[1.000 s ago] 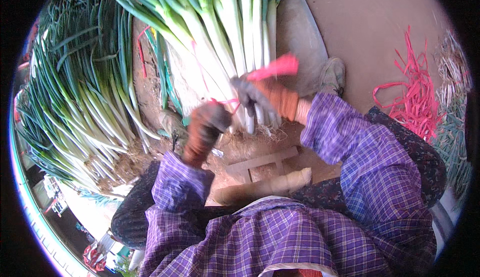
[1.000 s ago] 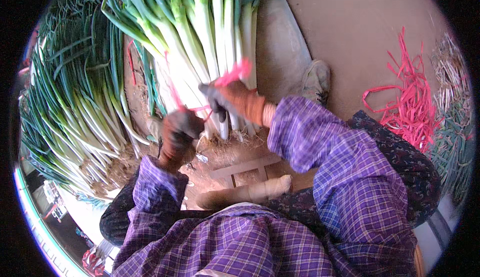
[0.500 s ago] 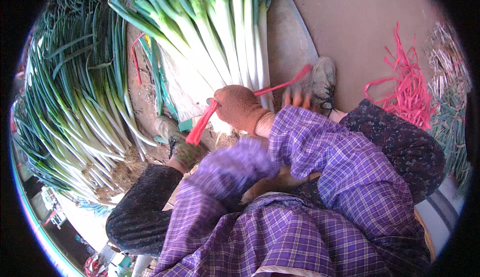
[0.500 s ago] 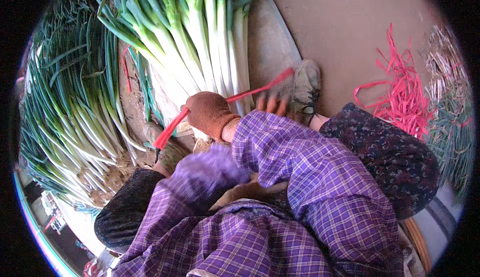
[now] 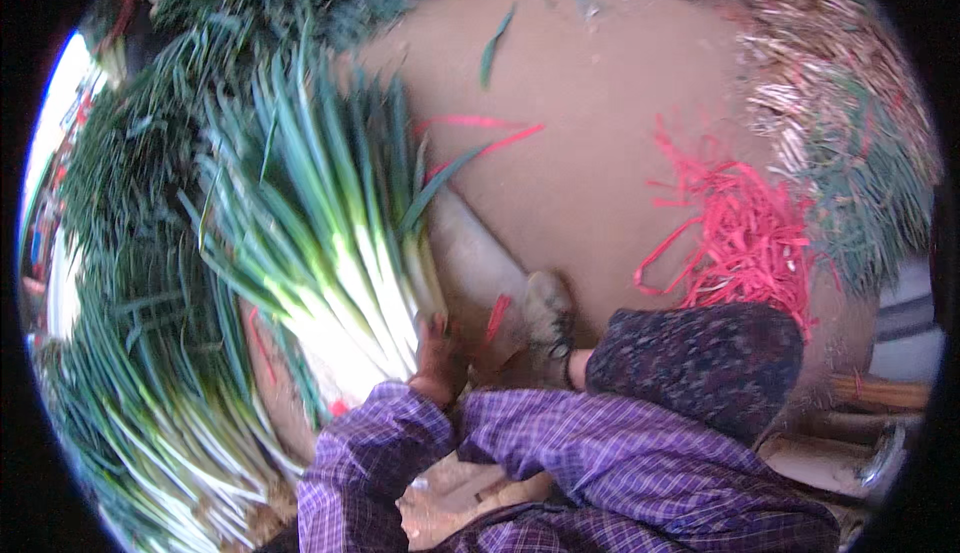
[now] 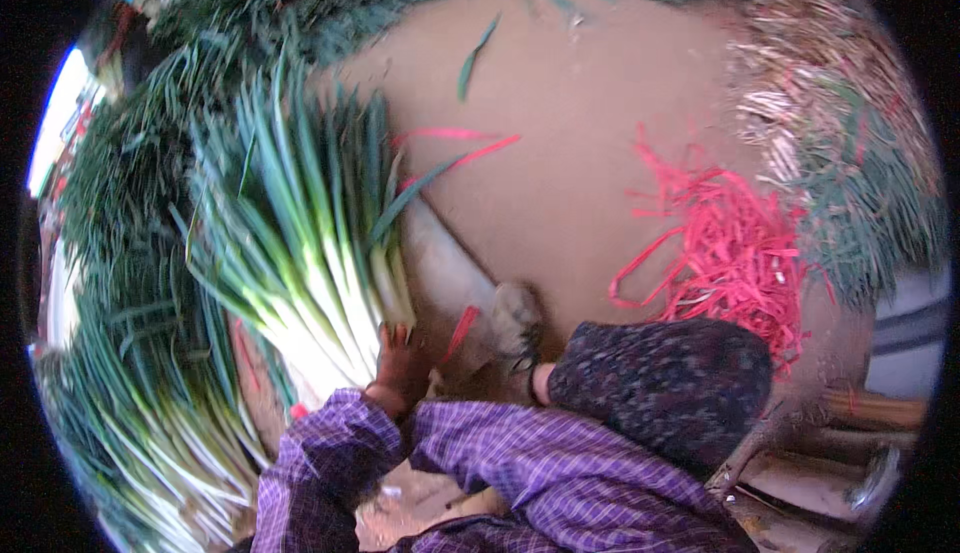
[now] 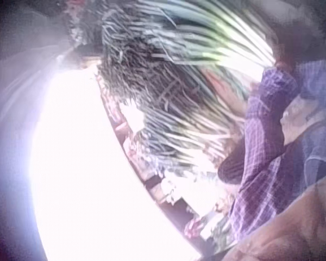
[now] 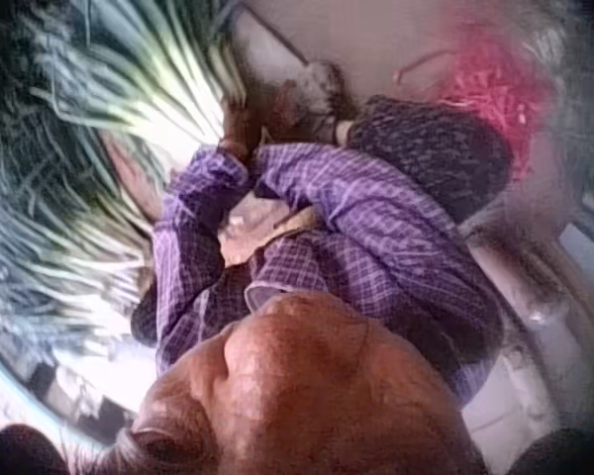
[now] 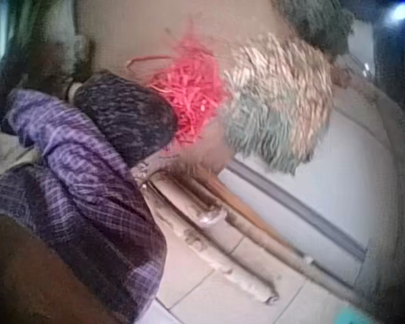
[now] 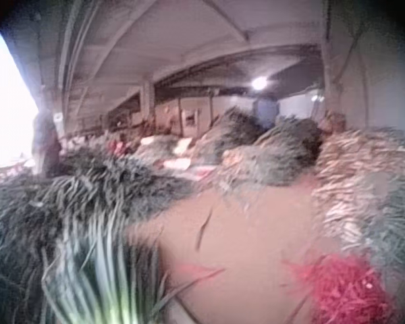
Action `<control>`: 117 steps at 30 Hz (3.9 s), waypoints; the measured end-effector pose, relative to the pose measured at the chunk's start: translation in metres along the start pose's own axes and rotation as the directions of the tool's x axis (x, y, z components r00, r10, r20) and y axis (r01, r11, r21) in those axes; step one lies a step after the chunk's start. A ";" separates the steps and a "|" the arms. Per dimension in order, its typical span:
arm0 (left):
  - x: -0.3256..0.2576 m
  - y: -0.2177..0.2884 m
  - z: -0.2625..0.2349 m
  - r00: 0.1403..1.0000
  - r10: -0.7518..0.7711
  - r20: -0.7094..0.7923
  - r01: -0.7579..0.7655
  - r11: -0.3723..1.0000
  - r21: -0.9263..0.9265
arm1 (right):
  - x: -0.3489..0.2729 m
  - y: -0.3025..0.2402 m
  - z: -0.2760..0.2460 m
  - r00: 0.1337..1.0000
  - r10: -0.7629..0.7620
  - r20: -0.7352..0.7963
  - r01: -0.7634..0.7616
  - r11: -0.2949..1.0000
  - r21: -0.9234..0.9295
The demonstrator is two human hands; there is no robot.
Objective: The person gathers green onions into bunches, aligns the roots, and ties them with red plastic ties. The person places the finished bundles on the floor beside other completed bunches.
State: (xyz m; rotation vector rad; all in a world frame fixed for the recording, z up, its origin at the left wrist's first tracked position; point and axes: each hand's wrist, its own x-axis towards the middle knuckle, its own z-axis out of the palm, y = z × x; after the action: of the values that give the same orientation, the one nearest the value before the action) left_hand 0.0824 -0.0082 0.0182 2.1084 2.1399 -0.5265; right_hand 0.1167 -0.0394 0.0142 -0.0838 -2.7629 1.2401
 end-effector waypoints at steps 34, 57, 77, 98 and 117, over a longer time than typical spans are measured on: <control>-0.148 -0.012 0.070 0.435 -0.598 0.673 -0.125 -0.780 -0.612 | 0.008 0.003 -0.037 0.993 0.115 -0.040 -0.120 0.982 -0.147; -0.144 0.032 -0.003 0.699 -0.338 0.630 -0.118 -0.924 -0.364 | 0.016 0.020 -0.031 0.994 0.031 0.107 -0.011 0.984 -0.179; -0.104 0.041 0.052 0.893 -0.438 0.107 -0.398 -0.655 0.642 | 0.011 0.016 -0.051 0.953 0.304 0.003 -0.291 0.909 0.299; -0.114 -0.013 0.066 0.507 -0.729 0.459 0.441 -0.238 -0.865 | 0.018 0.003 -0.056 0.975 0.202 0.090 -0.210 0.973 0.092; -0.072 -0.020 0.024 0.518 -0.834 -0.190 0.397 0.431 -0.810 | 0.008 0.068 -0.064 0.906 0.256 0.337 -0.424 0.531 0.734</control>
State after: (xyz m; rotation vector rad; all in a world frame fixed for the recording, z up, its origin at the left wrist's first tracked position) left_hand 0.0614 -0.0837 0.0213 0.9623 2.8067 0.9619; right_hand 0.1166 0.0539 0.0061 -0.4672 -2.0591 2.6029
